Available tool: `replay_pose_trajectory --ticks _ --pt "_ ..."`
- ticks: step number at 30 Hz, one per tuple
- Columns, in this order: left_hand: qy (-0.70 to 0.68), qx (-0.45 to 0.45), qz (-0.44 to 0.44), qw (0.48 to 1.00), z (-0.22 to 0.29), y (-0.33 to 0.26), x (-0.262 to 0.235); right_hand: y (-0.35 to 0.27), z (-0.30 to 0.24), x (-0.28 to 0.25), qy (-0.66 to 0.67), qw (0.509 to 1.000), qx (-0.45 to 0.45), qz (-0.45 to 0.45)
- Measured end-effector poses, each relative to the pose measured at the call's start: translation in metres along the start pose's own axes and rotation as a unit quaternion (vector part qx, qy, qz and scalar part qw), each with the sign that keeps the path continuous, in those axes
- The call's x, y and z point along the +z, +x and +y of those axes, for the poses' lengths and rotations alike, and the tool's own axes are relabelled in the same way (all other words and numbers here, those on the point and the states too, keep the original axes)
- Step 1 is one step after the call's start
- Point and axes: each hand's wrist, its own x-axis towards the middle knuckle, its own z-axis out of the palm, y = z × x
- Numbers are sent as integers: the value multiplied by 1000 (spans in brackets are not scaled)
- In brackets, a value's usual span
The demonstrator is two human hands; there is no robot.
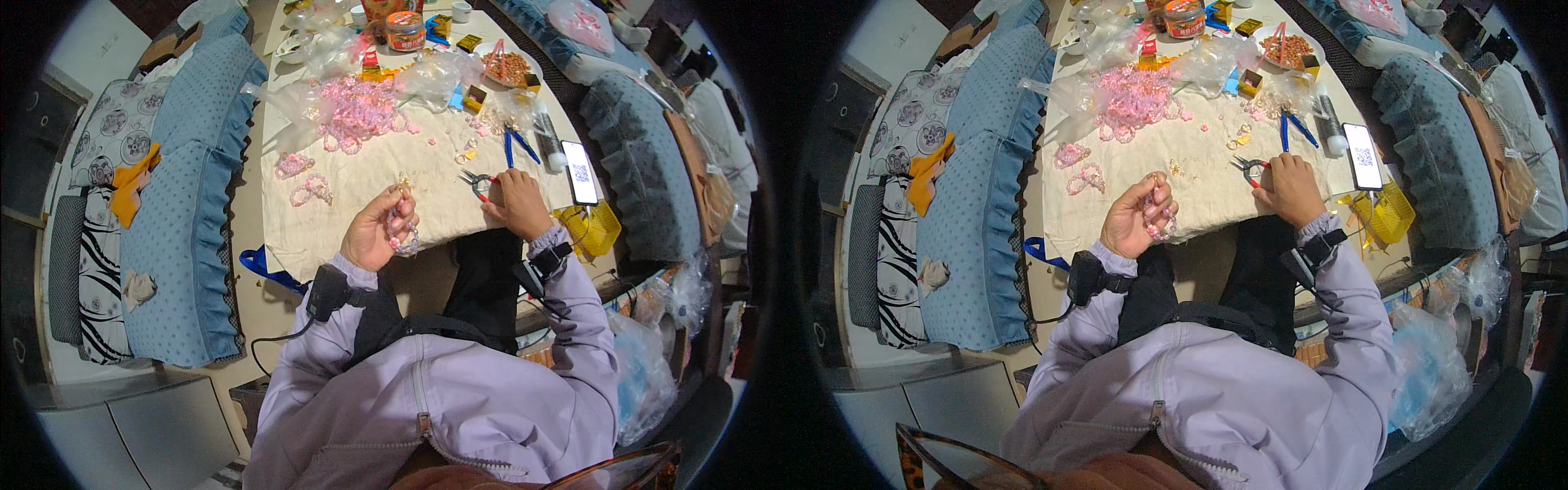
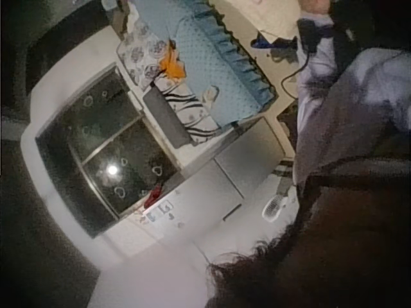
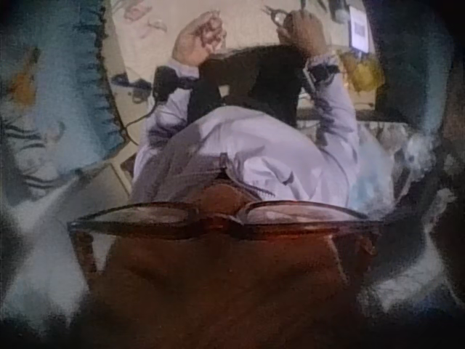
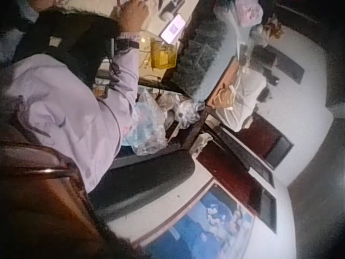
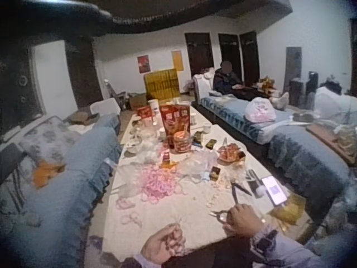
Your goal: The person assembles a beaded keychain by threading pink beads onto a string and using pliers to attach a metal clasp. The person repeatedly picks up beads, threads them, and secures the end with pliers.
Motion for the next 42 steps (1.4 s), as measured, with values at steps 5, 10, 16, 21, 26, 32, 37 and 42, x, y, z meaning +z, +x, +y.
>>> replay_pose_trajectory --ticks 5,10,16,21,26,32,37,42 --pt "20 -1 2 1000 2 -3 1 8 -2 -6 63 998 14 -23" --pt "51 -1 -13 999 6 -6 0 9 -33 -38 334 942 -18 5" --pt "73 -7 11 997 9 -10 6 14 -73 -80 262 948 -179 30" --pt "117 -19 12 993 13 -16 14 22 -83 -91 225 952 -206 24" --pt "127 -24 -9 992 18 -20 16 25 -82 -98 194 952 -235 22" --pt "182 -8 -20 983 23 -18 22 28 -80 -105 166 951 -256 40" --pt "196 -23 -25 980 26 -18 28 28 -81 -108 165 950 -263 32" --pt "220 -25 -27 975 28 -17 31 26 -79 -112 151 949 -276 29"
